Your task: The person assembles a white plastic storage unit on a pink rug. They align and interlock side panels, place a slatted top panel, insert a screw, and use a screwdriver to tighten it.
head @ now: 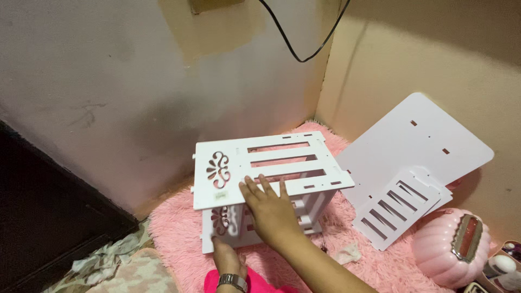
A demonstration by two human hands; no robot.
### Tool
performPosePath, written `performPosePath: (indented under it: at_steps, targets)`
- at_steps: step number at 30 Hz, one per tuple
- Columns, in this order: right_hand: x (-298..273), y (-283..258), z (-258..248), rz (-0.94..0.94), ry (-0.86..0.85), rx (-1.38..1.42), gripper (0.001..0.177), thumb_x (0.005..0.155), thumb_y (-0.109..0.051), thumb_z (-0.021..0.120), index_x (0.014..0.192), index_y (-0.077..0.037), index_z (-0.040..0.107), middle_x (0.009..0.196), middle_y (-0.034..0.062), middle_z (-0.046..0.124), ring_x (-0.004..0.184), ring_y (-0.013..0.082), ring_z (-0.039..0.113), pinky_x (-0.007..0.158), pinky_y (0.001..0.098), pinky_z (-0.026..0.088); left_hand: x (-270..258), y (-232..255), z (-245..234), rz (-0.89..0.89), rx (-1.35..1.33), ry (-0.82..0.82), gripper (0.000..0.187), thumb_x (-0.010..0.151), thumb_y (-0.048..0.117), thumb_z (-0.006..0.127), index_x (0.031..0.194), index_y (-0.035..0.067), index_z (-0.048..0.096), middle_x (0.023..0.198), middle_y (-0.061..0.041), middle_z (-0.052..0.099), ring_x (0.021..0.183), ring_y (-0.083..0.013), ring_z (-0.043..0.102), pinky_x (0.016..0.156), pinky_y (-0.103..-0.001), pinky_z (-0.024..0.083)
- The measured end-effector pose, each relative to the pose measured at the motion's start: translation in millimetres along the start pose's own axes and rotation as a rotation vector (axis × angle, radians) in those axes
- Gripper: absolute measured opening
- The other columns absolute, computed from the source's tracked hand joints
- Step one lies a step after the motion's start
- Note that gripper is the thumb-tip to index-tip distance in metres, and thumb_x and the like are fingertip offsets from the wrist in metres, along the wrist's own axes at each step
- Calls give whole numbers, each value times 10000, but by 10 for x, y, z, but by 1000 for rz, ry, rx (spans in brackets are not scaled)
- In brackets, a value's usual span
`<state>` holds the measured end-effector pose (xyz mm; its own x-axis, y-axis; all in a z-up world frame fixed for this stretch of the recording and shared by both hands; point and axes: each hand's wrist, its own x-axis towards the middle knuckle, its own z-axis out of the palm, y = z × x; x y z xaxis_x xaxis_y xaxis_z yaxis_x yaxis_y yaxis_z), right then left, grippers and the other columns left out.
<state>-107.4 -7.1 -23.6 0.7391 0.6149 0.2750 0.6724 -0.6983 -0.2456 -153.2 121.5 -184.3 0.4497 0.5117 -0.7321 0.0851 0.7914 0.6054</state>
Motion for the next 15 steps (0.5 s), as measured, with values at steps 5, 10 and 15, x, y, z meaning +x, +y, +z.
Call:
performPosePath:
  at_steps: [5, 10, 15]
  targets:
    - [-110, -93, 257, -93, 158, -96, 578, 900, -110, 516, 1477, -110, 485, 1541, 76, 494, 1451, 331, 374, 1154, 694, 156, -341, 274, -6, 791, 403, 221, 796, 1069, 538, 282, 1577, -64, 172, 1643, -292, 205, 1501, -409, 237, 1224, -516, 235]
    - [-123, -120, 338, -75, 183, -74, 561, 904, -107, 506, 1465, -95, 486, 1523, 85, 498, 1447, 326, 373, 1153, 686, 147, -775, 555, 9, 1268, 780, 217, 744, 1059, 497, 249, 1612, 6, 172, 1703, -240, 97, 1578, -387, 53, 1247, -570, 91]
    - [-147, -131, 296, -50, 138, -61, 560, 917, -118, 507, 1476, -102, 471, 1534, 80, 486, 1456, 311, 358, 1166, 672, 128, -963, 746, 57, 1510, 1172, 177, 622, 1055, 480, 271, 1543, 114, 393, 1707, -130, 168, 1580, -354, 55, 1201, -660, -83]
